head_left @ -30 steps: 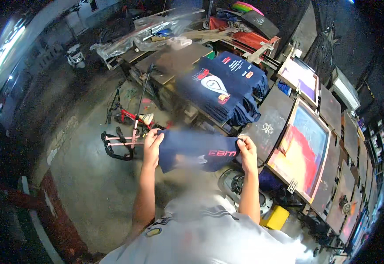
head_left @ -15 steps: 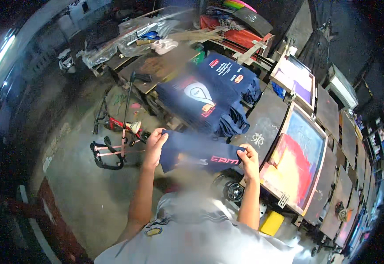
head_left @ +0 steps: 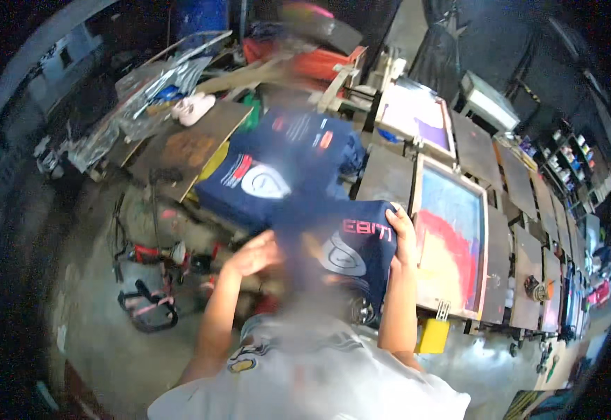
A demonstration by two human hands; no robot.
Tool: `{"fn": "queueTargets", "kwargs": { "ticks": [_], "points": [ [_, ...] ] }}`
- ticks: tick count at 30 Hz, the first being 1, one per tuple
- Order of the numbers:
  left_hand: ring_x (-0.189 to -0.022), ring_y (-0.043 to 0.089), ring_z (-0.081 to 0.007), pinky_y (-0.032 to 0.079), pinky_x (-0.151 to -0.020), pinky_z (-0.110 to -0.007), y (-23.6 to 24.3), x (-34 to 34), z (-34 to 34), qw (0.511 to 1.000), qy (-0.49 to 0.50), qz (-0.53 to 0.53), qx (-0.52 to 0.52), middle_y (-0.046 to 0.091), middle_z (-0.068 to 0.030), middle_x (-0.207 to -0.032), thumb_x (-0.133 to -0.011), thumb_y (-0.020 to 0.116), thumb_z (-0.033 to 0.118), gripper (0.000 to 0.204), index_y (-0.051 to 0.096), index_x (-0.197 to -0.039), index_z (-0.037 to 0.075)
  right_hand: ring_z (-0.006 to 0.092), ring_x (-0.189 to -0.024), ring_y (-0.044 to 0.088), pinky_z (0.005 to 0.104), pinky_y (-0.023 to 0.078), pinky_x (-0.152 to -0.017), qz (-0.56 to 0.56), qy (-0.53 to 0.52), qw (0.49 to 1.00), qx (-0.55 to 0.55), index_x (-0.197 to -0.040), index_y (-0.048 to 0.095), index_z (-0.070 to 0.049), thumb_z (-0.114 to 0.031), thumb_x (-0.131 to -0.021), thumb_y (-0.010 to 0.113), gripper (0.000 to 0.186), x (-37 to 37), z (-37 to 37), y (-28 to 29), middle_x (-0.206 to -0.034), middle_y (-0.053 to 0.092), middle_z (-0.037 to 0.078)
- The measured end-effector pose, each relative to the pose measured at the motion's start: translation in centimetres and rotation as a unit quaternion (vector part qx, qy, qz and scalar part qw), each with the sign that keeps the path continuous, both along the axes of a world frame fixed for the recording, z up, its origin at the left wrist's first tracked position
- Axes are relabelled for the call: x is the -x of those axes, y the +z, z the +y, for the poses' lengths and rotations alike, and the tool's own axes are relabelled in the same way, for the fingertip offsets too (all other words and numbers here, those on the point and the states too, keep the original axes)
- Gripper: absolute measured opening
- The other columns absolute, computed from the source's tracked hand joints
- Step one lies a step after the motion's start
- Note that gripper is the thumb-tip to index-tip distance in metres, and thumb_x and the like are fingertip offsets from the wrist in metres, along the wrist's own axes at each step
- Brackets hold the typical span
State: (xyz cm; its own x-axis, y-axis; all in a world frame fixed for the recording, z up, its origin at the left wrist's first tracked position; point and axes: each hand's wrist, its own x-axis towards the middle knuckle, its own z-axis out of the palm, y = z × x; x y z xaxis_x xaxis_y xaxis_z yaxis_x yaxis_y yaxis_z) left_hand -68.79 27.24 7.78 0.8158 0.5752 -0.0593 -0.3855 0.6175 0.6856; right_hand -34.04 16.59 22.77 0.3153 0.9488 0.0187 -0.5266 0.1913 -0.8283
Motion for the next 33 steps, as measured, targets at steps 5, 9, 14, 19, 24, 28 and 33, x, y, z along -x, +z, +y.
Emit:
{"fn": "queueTargets", "kwargs": {
  "ticks": [5, 9, 14, 19, 24, 28, 33],
  "points": [
    [-0.109, 0.064, -0.0283, 0.051, -0.093, -0.039, 3.6, -3.3, 3.4, 0.994, -0.053, 0.031, -0.095, 0.064, -0.0139, -0.115, -0.094, 0.062, 0.006, 0.044, 0.045, -0.134, 0.004, 0.0163, -0.084, 0.067, 0.0303, 0.055, -0.077, -0.011, -0.01, 1.0, -0.015, -0.117, 0.058, -0.002, -0.018, -0.096, 0.058, 0.027, -1.0, 4.6, 6.1, -0.097, 0.068, 0.007],
    [-0.103, 0.063, -0.0212, 0.051, -0.091, -0.036, 4.5, -4.8, 6.3, 0.99, -0.04, 0.005, -0.135, 0.064, -0.0103, -0.116, -0.095, 0.063, 0.008, 0.037, 0.051, -0.129, 0.005, 0.0146, -0.081, 0.067, 0.0285, 0.054, -0.076, -0.019, 0.032, 0.999, -0.023, -0.116, 0.059, -0.002, -0.02, -0.095, 0.058, 0.027, 2.0, 7.5, 11.1, -0.096, 0.068, 0.006],
    [-0.082, 0.063, -0.0117, 0.05, -0.071, -0.025, 7.4, -4.1, 11.0, 0.942, 0.073, 0.158, -0.286, 0.066, 0.0002, -0.095, -0.094, 0.066, 0.013, 0.02, 0.061, -0.112, 0.007, 0.0138, -0.085, 0.066, 0.0273, 0.053, -0.078, -0.149, -0.001, 0.988, -0.048, -0.118, 0.061, -0.005, -0.02, -0.092, 0.064, 0.03, 4.0, 13.8, 15.2, -0.099, 0.068, 0.006],
    [-0.064, 0.056, -0.0055, 0.043, -0.056, -0.021, 12.3, -0.2, 16.5, 0.921, 0.239, 0.171, -0.255, 0.063, 0.003, -0.081, -0.09, 0.072, 0.023, 0.018, 0.062, -0.098, 0.01, 0.013, -0.09, 0.066, 0.0265, 0.054, -0.08, -0.265, 0.019, 0.96, -0.087, -0.118, 0.064, -0.004, -0.015, -0.091, 0.066, 0.03, 8.5, 20.1, 21.1, -0.102, 0.068, 0.005],
    [-0.054, 0.049, -0.0069, 0.038, -0.049, -0.022, 13.7, 5.8, 24.3, 0.874, 0.32, 0.238, -0.277, 0.057, -0.0008, -0.065, -0.089, 0.073, 0.022, 0.019, 0.06, -0.089, 0.009, 0.0111, -0.086, 0.064, 0.0247, 0.051, -0.076, -0.367, 0.051, 0.912, -0.173, -0.115, 0.065, -0.003, -0.013, -0.091, 0.069, 0.027, 11.4, 27.5, 21.8, -0.097, 0.068, 0.003],
    [-0.053, 0.049, -0.0065, 0.038, -0.051, -0.023, 14.1, 11.9, 26.9, 0.773, 0.503, 0.252, -0.292, 0.055, 0.0002, -0.063, -0.089, 0.075, 0.022, 0.034, 0.049, -0.071, 0.01, 0.0085, -0.084, 0.062, 0.0241, 0.05, -0.075, -0.497, 0.082, 0.839, -0.208, -0.106, 0.07, -0.002, -0.01, -0.088, 0.072, 0.02, 13.9, 31.1, 23.0, -0.093, 0.069, 0.002],
    [-0.061, 0.046, -0.0047, 0.036, -0.055, -0.024, 15.6, 16.3, 25.9, 0.66, 0.621, 0.238, -0.35, 0.055, 0.0018, -0.066, -0.092, 0.073, 0.017, 0.031, 0.052, -0.072, 0.007, 0.0083, -0.086, 0.064, 0.0252, 0.051, -0.081, -0.512, 0.094, 0.8, -0.299, -0.103, 0.072, -0.001, -0.008, -0.088, 0.073, 0.016, 16.0, 34.2, 23.0, -0.099, 0.071, 0.001]
  ]
}}
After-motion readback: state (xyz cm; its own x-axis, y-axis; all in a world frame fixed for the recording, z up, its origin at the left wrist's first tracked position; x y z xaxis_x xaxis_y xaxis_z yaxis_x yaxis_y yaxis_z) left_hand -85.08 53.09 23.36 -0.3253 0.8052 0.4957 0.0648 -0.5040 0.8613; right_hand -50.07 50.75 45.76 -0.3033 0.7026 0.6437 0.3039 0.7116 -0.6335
